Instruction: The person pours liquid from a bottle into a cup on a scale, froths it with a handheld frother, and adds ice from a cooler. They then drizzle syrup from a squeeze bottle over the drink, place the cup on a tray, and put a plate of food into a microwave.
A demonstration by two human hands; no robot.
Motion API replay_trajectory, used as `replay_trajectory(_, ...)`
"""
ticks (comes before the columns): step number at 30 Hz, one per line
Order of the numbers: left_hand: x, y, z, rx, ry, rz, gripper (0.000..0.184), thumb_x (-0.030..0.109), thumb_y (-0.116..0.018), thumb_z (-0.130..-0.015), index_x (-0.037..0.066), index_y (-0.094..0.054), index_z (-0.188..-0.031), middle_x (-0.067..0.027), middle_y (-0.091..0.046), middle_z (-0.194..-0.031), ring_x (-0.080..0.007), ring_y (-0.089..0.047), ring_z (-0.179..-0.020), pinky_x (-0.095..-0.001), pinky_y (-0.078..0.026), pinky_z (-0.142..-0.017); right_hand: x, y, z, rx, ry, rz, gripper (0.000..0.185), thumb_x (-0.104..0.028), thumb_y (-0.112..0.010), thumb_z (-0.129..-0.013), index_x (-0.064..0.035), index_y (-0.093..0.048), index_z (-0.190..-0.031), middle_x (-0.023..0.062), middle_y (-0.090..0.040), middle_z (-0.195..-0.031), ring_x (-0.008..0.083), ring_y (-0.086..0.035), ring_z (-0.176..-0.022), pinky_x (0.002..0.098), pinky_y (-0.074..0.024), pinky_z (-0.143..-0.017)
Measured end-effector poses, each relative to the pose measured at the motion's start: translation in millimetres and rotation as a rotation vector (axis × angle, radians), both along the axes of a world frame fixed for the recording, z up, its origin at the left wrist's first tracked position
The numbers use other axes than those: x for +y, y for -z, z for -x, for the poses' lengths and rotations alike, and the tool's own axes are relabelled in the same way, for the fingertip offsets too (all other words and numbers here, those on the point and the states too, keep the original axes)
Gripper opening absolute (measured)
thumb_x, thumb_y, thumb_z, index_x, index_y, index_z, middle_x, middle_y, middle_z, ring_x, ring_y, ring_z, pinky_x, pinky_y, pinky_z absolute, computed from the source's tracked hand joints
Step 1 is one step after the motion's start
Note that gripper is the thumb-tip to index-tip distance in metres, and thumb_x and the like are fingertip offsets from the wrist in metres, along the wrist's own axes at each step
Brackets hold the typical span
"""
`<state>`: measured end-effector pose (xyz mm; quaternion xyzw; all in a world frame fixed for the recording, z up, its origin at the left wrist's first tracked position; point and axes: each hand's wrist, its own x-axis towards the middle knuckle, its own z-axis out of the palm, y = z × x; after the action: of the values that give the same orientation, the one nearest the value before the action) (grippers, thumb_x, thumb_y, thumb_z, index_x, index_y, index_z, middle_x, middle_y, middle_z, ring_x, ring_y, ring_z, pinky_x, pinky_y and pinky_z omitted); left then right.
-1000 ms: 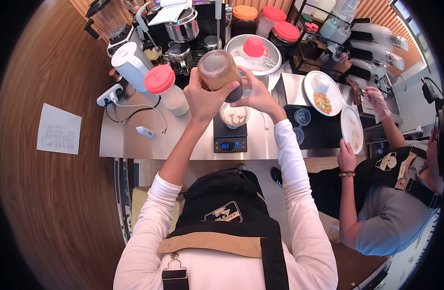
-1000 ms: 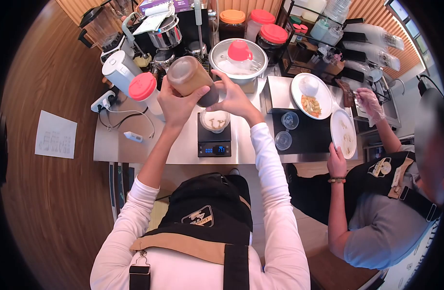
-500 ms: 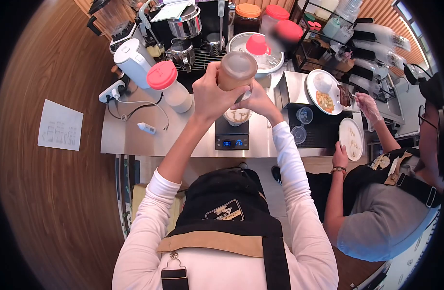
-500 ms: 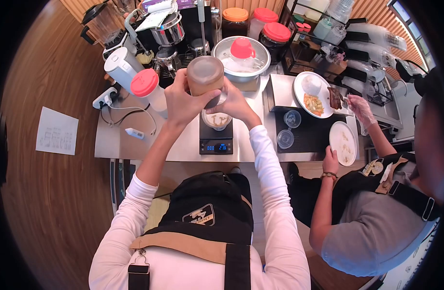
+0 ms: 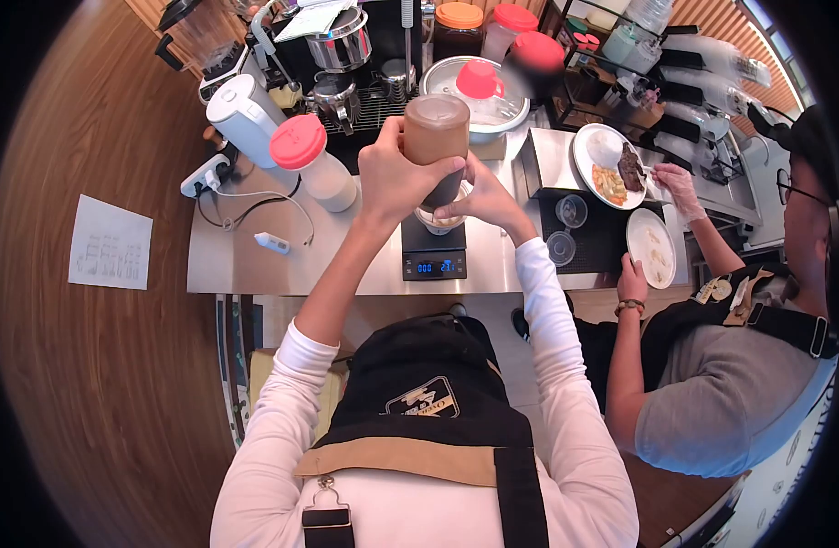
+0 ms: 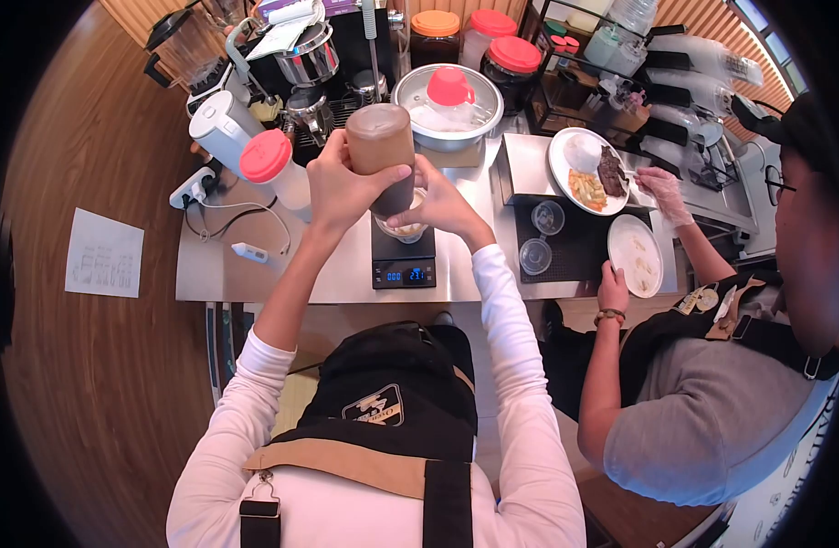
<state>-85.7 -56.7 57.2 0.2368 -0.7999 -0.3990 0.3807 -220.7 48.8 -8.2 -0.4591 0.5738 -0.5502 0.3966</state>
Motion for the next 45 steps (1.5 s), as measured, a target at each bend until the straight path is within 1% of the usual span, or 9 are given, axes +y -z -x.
replay_trajectory(10, -0.4, -1.1, 8.3, 0.009, 0.021, 0.207, 0.062, 0.030, -0.089, -0.056, 0.001, -0.057, -0.099, -0.0148, -0.068, -0.079, -0.0293, -0.070, -0.070, -0.0358, -0.056, -0.065, -10.8, 3.5, -0.1, 0.079, 0.072, -0.002, 0.092, -0.006, -0.090, -0.052, -0.0027, -0.046, -0.133, 0.0088, -0.058, -0.127, 0.0218, -0.052, -0.122, 0.0365, -0.0370, -0.107)
replay_trajectory(16, 1.3, 3.4, 14.4, 0.057, 0.034, 0.276, 0.062, 0.026, -0.092, -0.058, 0.001, -0.058, -0.104, -0.0159, -0.071, -0.085, -0.0230, -0.072, -0.078, -0.0317, -0.058, -0.069, -11.4, -2.4, 12.8, 0.118, 0.101, -0.022, 0.091, -0.002, -0.090, -0.051, -0.0029, -0.047, -0.131, 0.0086, -0.059, -0.126, 0.0223, -0.053, -0.120, 0.0363, -0.0413, -0.103)
replay_trajectory(22, 4.1, 13.7, 16.4, 0.154, 0.054, 0.204, 0.064, 0.024, -0.092, -0.061, -0.002, -0.056, -0.107, -0.0136, -0.071, -0.091, -0.0189, -0.071, -0.084, -0.0311, -0.059, -0.073, -4.2, -11.4, 17.0, 0.108, 0.157, 0.041, 0.098, -0.002, -0.089, -0.051, -0.0051, -0.043, -0.137, 0.0099, -0.064, -0.120, 0.0214, -0.055, -0.119, 0.0365, -0.0432, -0.101)
replay_trajectory(24, 6.3, 17.2, 18.5, 0.252, 0.042, 0.164, 0.063, 0.027, -0.092, -0.060, 0.000, -0.056, -0.103, -0.0129, -0.070, -0.087, -0.0185, -0.071, -0.079, -0.0302, -0.058, -0.069, -3.3, -5.0, 23.3, 0.170, 0.161, 0.094, 0.101, -0.002, -0.089, -0.051, -0.0053, -0.040, -0.139, 0.0111, -0.066, -0.117, 0.0213, -0.057, -0.118, 0.0361, -0.0421, -0.102)
replay_trajectory(31, 6.4, 20.1, 13.1, 0.376, 0.032, -0.074, 0.063, 0.023, -0.092, -0.062, -0.001, -0.056, -0.107, -0.0119, -0.070, -0.092, -0.0166, -0.070, -0.083, -0.0294, -0.059, -0.072, 12.1, -30.7, 20.2, 0.305, 0.098, -0.016, 0.103, -0.009, -0.090, -0.052, -0.0058, -0.037, -0.141, 0.0150, -0.069, -0.111, 0.0224, -0.060, -0.116, 0.0359, -0.0380, -0.105)
replay_trajectory(36, -12.3, 5.7, 15.1, 0.194, 0.069, -0.121, 0.060, 0.025, -0.091, -0.060, -0.001, -0.058, -0.103, -0.0149, -0.071, -0.087, -0.0213, -0.072, -0.080, -0.0321, -0.059, -0.071, 4.2, -22.2, 10.0, 0.155, 0.081, -0.047, 0.100, -0.008, -0.090, -0.055, -0.0039, -0.037, -0.139, 0.0132, -0.067, -0.113, 0.0212, -0.059, -0.114, 0.0363, -0.0410, -0.103)
replay_trajectory(39, -9.4, -3.5, 24.1, 0.112, 0.068, 0.081, 0.062, 0.027, -0.091, -0.056, 0.000, -0.059, -0.101, -0.0154, -0.071, -0.085, -0.0241, -0.072, -0.077, -0.0330, -0.058, -0.068, -7.4, -3.8, 11.6, 0.054, 0.153, 0.135, 0.099, -0.006, -0.091, -0.056, -0.0037, -0.037, -0.139, 0.0103, -0.063, -0.117, 0.0198, -0.059, -0.112, 0.0350, -0.0450, -0.099)
replay_trajectory(40, -3.6, -11.0, 23.2, 0.052, 0.083, 0.158, 0.058, 0.018, -0.091, -0.060, -0.001, -0.058, -0.104, -0.0142, -0.072, -0.088, -0.0169, -0.071, -0.081, -0.0303, -0.059, -0.072, -6.4, -8.7, 11.4, 0.098, 0.179, 0.168, 0.098, -0.003, -0.090, -0.056, -0.0043, -0.037, -0.138, 0.0082, -0.060, -0.119, 0.0184, -0.058, -0.111, 0.0333, -0.0479, -0.095)
replay_trajectory(45, 0.3, -16.4, 14.9, 0.152, 0.153, -0.032, 0.058, 0.020, -0.091, -0.061, 0.000, -0.058, -0.105, -0.0134, -0.071, -0.093, -0.0174, -0.071, -0.084, -0.0299, -0.058, -0.073, 14.1, -24.5, 6.1, 0.145, 0.208, 0.096, 0.100, -0.005, -0.092, -0.053, -0.0041, -0.038, -0.137, 0.0119, -0.066, -0.114, 0.0208, -0.060, -0.113, 0.0340, -0.0456, -0.098)
